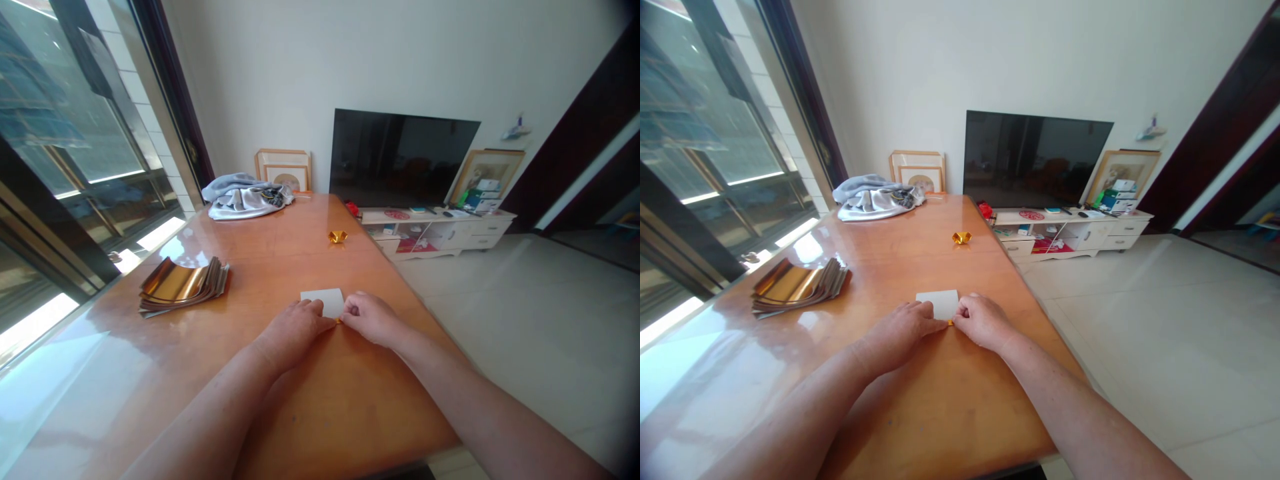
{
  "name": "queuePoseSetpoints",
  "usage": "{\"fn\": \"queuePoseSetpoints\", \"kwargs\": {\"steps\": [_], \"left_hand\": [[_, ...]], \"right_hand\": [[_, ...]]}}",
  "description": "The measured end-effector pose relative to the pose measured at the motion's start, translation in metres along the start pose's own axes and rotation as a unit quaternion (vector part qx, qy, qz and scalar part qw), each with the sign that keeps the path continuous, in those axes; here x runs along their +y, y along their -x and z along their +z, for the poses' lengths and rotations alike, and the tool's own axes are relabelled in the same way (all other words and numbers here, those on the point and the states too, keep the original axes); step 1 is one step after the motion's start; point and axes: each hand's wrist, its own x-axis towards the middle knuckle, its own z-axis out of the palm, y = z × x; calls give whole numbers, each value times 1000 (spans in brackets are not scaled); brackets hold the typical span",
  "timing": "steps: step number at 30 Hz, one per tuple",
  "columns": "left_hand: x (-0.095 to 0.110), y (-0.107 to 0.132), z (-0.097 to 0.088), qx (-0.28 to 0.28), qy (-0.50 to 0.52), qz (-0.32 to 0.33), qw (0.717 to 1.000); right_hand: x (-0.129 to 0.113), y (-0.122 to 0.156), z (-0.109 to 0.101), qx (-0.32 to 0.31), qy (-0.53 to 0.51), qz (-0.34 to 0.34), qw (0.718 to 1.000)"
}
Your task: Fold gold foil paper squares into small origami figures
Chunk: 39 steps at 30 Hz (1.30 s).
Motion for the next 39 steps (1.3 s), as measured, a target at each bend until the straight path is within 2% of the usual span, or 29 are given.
{"fn": "queuePoseSetpoints", "kwargs": {"steps": [7,12,14,17,21,23,27,35,39], "left_hand": [[1,3,1,10,-50,19,999],[0,4,1,11,-43,14,999],[0,5,1,11,-39,14,999],[-2,5,3,20,-42,20,999],[-4,6,4,29,-57,28,998],[-3,7,4,29,-61,27,997],[-2,9,3,28,-66,18,997],[-3,11,2,28,-57,17,998],[-2,11,0,22,-56,15,998]], "right_hand": [[9,1,3,8,-42,8,999],[11,2,-8,9,-66,3,998],[6,5,-14,12,-41,-22,999],[-9,16,-21,3,57,-82,995],[-30,37,-16,-40,160,-141,976],[-35,46,-10,-58,185,-133,972],[-36,57,-1,-50,212,-101,971],[-31,62,-3,-31,249,-82,964],[-34,62,-5,-20,265,-49,963]]}}
